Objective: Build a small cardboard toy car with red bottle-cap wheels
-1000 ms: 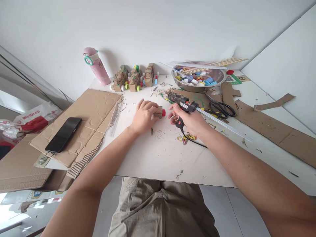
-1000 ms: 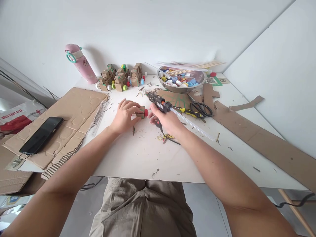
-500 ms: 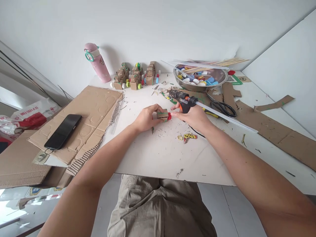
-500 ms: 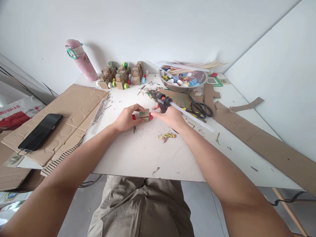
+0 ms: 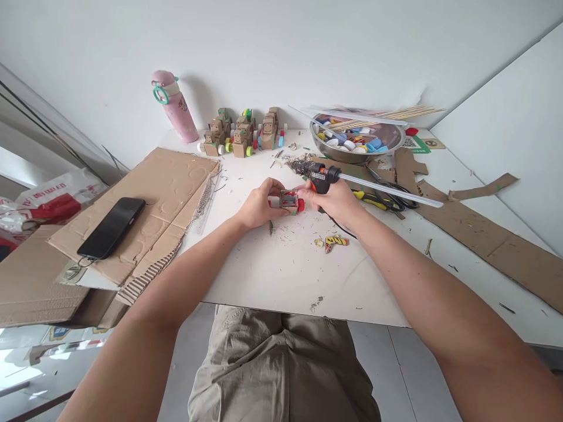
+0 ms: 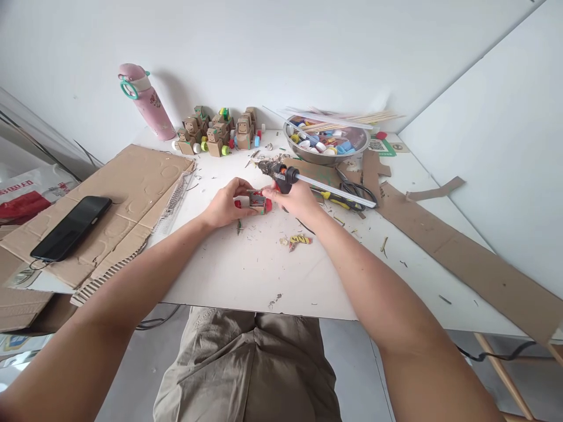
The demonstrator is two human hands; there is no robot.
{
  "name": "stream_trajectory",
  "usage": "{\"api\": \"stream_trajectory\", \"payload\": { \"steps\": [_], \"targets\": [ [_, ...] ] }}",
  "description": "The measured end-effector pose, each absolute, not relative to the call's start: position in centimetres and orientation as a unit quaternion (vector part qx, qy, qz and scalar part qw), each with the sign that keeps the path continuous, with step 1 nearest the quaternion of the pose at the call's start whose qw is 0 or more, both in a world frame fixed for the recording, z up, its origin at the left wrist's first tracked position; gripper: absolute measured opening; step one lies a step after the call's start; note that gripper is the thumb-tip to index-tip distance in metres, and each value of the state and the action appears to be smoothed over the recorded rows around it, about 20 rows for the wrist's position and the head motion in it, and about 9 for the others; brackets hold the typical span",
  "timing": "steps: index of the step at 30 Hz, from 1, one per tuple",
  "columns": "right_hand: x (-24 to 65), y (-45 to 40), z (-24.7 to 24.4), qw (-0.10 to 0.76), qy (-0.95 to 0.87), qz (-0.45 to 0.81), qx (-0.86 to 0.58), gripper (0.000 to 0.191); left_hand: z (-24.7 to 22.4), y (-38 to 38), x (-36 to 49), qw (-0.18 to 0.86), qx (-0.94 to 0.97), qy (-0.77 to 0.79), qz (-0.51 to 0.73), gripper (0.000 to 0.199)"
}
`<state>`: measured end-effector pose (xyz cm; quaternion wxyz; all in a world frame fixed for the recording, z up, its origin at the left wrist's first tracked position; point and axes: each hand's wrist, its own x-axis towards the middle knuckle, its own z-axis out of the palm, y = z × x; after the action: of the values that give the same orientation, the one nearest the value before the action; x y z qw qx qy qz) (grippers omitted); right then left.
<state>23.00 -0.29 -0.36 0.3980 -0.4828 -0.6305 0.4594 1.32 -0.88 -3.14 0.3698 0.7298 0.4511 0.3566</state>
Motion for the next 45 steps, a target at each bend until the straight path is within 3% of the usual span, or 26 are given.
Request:
{"api": "stream_trajectory", "payload": {
  "steps": [6, 11, 15, 18, 25, 45],
  "targets": [
    [21.6, 0.7, -1.1, 0.449, -0.608, 0.428, -0.497, 0.061, -3.3, -0.7, 1.1, 0.377, 0.725, 0.448, 0.362, 0.057],
    [23.1, -0.8, -0.4, 0.472, -0.626, 0.397, -0.478, 0.06, -3.1, -0.8, 1.2, 0.385, 0.72, 0.459, 0.351, 0.061],
    [24.9, -2.3, 1.6, 0.39, -0.683, 0.444, -0.429, 0.065, -3.2, -0.8, 1.2, 0.392, 0.719, 0.446, 0.36, 0.062],
    [25.4, -2.6, 2.5, 0.318, -0.735, 0.406, -0.441, 0.057, -3.3, -0.8, 1.2, 0.39, 0.726, 0.437, 0.361, 0.061],
    [24.9, -2.2, 1.8, 0.304, -0.778, 0.288, -0.467, 0.052, -3.4, -0.8, 1.2, 0.374, 0.736, 0.439, 0.354, 0.063],
    [24.8, -2.5, 2.0, 0.258, -0.81, 0.209, -0.483, 0.048, -3.1, -0.9, 1.4, 0.389, 0.73, 0.442, 0.347, 0.062]
  ]
}}
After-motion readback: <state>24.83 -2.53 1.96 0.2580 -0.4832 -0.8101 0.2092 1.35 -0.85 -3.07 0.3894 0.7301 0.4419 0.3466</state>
